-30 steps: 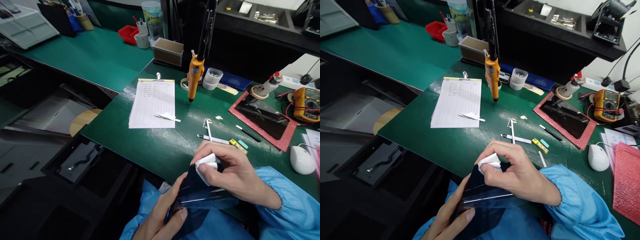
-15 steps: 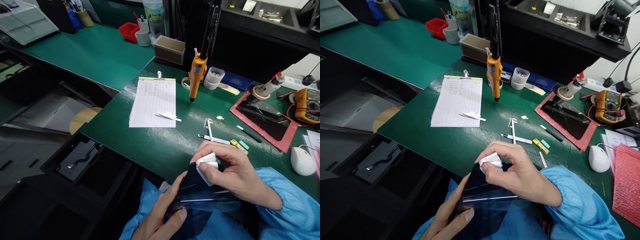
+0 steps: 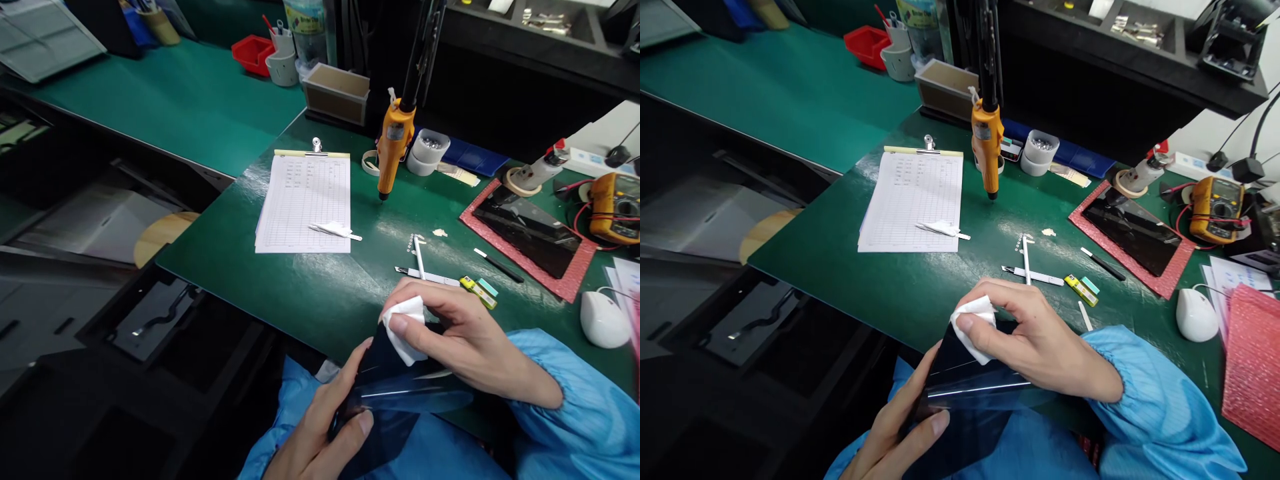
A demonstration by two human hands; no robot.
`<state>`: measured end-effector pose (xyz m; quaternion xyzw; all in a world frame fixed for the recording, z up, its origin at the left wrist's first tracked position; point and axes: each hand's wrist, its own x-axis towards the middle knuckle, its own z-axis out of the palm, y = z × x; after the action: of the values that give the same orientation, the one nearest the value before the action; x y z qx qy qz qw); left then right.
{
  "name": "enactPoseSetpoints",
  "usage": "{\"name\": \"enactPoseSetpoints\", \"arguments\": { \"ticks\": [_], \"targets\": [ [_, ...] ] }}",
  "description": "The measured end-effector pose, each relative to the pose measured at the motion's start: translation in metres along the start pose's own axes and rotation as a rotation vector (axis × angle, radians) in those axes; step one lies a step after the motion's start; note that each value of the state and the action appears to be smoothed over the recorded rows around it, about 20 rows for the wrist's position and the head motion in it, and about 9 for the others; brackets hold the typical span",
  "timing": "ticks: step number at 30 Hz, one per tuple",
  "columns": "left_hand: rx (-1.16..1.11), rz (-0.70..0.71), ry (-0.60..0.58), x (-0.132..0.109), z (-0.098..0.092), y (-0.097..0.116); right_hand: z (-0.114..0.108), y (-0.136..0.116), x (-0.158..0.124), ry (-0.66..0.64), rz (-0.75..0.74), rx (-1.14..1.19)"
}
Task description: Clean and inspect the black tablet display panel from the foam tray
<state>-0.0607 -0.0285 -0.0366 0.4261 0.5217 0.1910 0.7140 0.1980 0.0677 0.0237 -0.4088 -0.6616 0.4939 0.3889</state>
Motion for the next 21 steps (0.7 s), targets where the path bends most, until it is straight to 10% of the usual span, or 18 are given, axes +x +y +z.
{"name": "enactPoseSetpoints", "arguments": {
  "ticks": [21],
  "targets": [
    [-0.067, 0.085, 0.030, 0.002, 0.006, -0.003, -0.006, -0.011, 0.001, -0.042, 0.093, -0.053]
  ]
}}
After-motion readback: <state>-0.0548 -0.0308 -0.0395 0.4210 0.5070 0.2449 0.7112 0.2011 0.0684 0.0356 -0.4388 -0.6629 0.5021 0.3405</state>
